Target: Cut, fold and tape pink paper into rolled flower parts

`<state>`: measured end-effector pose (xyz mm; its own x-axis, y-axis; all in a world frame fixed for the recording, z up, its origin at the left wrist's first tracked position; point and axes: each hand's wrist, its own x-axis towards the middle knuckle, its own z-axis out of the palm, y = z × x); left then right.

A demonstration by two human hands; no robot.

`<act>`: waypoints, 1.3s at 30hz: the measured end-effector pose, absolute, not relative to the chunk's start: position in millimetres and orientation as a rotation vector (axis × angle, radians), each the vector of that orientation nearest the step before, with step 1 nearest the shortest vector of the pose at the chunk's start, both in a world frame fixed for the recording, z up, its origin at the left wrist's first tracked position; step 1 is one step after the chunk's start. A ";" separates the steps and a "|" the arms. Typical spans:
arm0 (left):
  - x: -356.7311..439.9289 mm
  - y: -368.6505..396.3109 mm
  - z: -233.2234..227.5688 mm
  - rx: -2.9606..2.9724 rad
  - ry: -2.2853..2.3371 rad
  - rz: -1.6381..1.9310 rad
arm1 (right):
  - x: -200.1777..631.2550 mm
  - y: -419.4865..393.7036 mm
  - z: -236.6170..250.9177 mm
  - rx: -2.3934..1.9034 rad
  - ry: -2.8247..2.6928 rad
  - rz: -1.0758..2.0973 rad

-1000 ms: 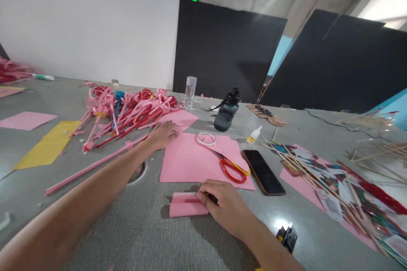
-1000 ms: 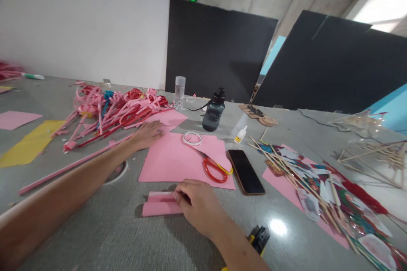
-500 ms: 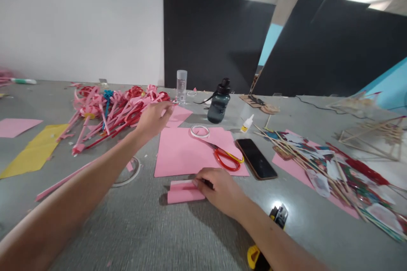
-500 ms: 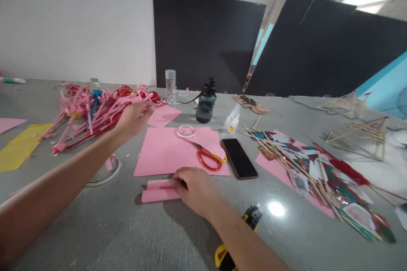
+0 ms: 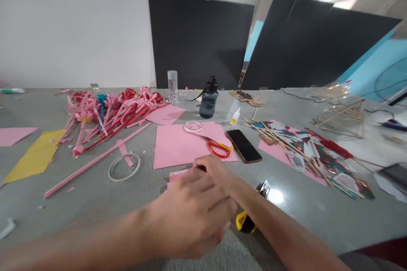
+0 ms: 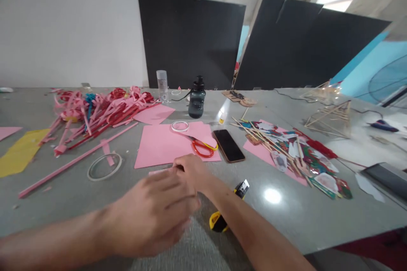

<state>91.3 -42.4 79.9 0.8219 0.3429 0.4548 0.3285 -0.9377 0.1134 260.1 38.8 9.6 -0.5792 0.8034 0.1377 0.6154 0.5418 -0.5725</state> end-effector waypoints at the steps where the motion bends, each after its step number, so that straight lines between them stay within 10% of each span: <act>1: 89.8 -49.6 63.1 3.022 0.550 0.652 | 259.9 38.1 10.6 -1.167 -2.398 0.675; 39: 64.1 -42.8 -1.6 2.733 0.795 0.489 | 255.8 36.5 25.6 -1.268 -2.445 0.830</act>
<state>64.1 -42.8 -1.6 0.7946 0.5549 0.2462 0.4700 -0.8191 0.3289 255.8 36.5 25.6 -0.5833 0.8118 -0.0270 0.6605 0.4547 -0.5975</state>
